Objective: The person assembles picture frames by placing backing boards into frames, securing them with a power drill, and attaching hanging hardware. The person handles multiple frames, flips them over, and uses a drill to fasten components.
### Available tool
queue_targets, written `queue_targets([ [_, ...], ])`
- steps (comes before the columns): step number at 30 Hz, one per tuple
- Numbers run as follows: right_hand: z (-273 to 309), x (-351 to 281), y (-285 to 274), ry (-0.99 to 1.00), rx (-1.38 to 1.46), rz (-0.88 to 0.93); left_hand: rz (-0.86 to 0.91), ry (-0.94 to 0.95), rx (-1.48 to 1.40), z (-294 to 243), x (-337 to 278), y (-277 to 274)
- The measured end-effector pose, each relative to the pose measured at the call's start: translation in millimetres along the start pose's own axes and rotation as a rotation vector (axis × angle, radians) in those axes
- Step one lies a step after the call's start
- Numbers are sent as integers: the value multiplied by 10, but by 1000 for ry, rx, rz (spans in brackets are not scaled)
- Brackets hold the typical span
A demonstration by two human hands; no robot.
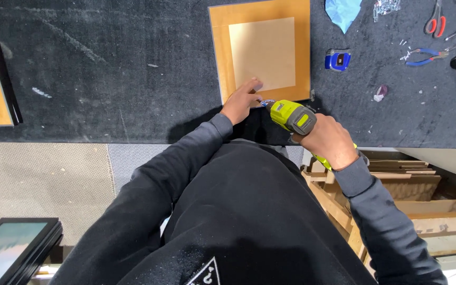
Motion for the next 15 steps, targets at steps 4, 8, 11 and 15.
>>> queue_targets([
  [4,47,-16,-52,-2,-31,25,-1,0,2,2,-6,-19],
  [8,92,-39,-93,7,-17,32,-8,23,4,-1,6,-28],
  [11,137,-51,-119,18,-22,42,-13,24,4,-63,1,-72],
  [15,234,-81,-163,46,-25,52,-10,23,5,-152,-6,-158],
])
Point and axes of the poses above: each hand's wrist, its own x-axis towards the middle knuckle, its own y-axis out of the palm, z = x × y, the point moved 2 cm from there along x, towards the middle knuckle, and after that the axes turned 11 degrees about z, right-handed, at the moved point
